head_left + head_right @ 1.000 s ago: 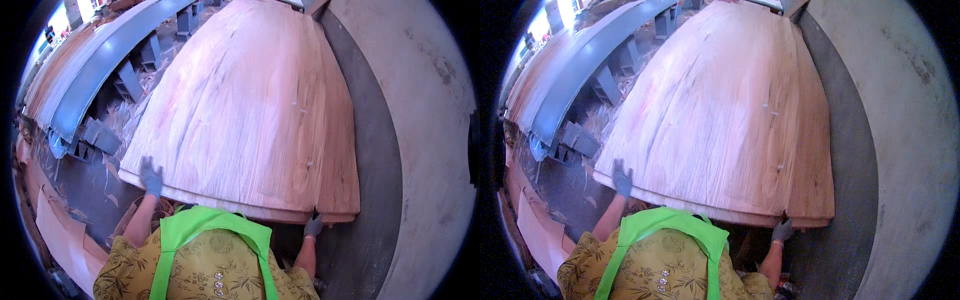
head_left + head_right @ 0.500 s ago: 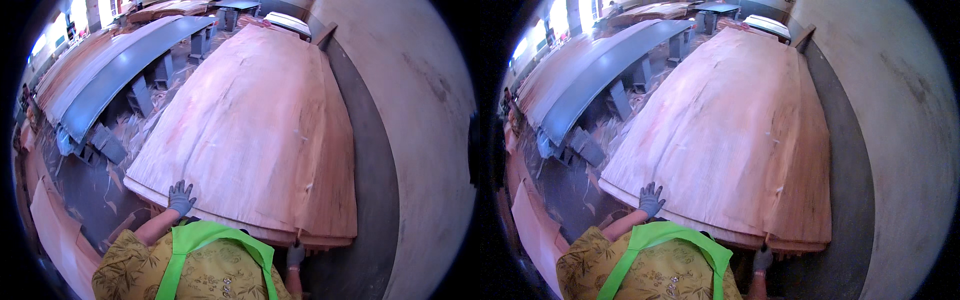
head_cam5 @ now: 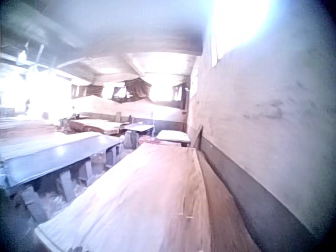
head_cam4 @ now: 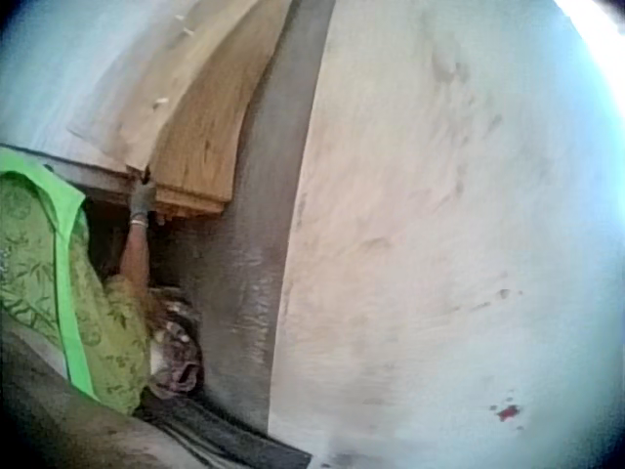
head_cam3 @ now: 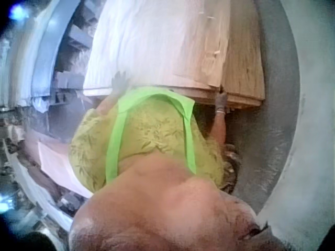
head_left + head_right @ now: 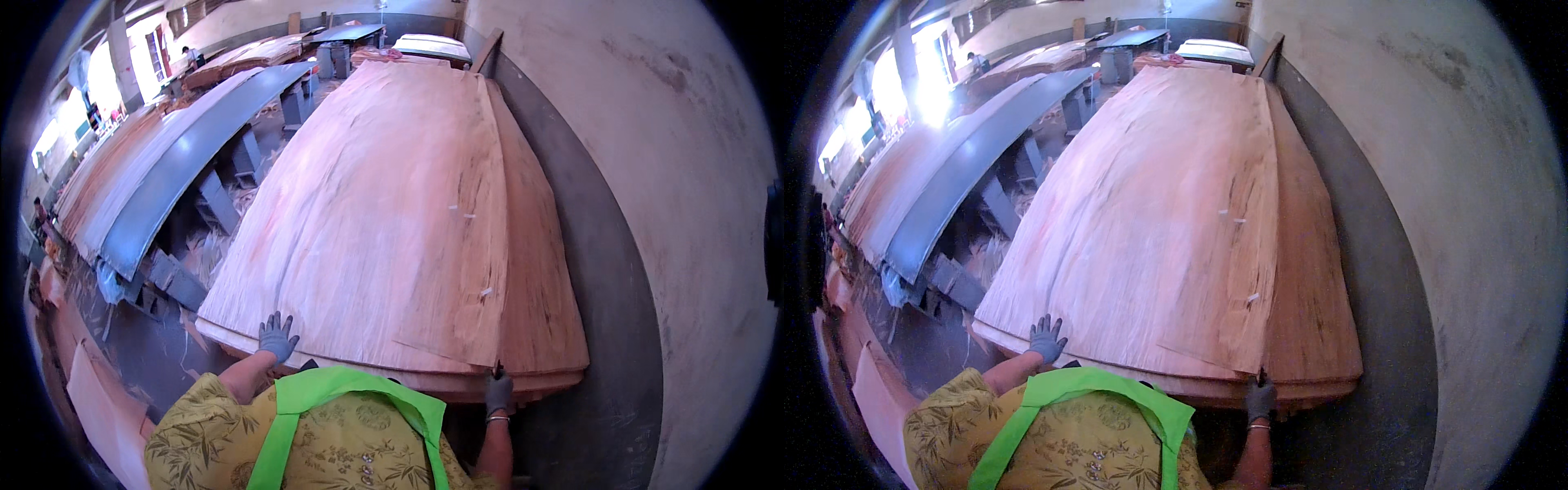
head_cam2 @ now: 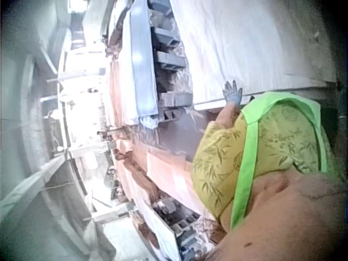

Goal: The person tapes wood veneer sheets by hand, applying small strips of tape to secure damaged or overlapping edges across several large sheets.

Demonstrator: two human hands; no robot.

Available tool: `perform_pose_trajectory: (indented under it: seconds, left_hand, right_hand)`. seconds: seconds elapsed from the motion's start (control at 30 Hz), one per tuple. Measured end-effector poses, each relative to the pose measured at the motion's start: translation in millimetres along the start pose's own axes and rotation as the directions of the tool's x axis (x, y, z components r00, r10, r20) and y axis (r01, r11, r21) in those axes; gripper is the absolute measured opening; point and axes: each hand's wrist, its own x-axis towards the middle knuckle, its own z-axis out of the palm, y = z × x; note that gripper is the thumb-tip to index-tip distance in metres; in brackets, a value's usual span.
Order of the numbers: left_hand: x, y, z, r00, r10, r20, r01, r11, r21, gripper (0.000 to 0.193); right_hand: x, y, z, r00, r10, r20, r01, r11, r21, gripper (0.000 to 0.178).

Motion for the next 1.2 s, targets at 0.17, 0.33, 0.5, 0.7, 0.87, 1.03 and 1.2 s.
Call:
perform_pose_trajectory:
  seconds: [0.17,0.33,0.5,0.7,0.87,1.03,1.2]
  left_hand:
    - [0.7,5.9,-4.8,0.999,-0.011,0.044,0.011,1.0,-0.001,0.069]
    - [2.5,9.5,0.0,0.999,-0.039,0.016,0.039,0.999,0.015,0.066]
    - [4.2,8.2,0.6,0.999,-0.042,0.023,0.042,0.999,0.025,0.066]
    - [2.8,10.7,-5.9,0.996,-0.045,0.075,0.044,0.999,0.014,0.068]
    - [1.8,14.9,-12.1,0.993,-0.058,0.104,0.057,0.998,0.015,0.068]
    - [7.3,6.2,-10.2,0.987,-0.034,0.16,0.031,0.999,0.024,0.068]
    - [10.6,9.1,-33.3,0.973,0.003,0.23,-0.004,1.0,0.0,0.065]
  right_hand:
    - [-3.4,33.0,-25.3,0.998,0.057,-0.029,-0.057,0.998,0.001,0.033]
    - [-2.1,91.9,-63.3,0.994,0.054,-0.096,-0.078,0.96,-0.27,0.03]
    - [-14.8,94.4,-145.1,0.961,0.138,-0.24,-0.186,0.965,-0.187,0.027]
    - [-19.8,118.5,-187.1,0.933,0.096,-0.346,-0.215,0.921,-0.325,0.023]
    - [-22.5,47.8,-160.9,0.955,0.236,-0.18,-0.287,0.889,-0.358,0.032]
    - [-6.1,35.8,-45.3,0.989,-0.042,-0.141,0.017,0.985,-0.174,0.032]
    - [24.0,-27.8,49.3,0.997,-0.05,0.066,0.007,0.844,0.536,0.02]
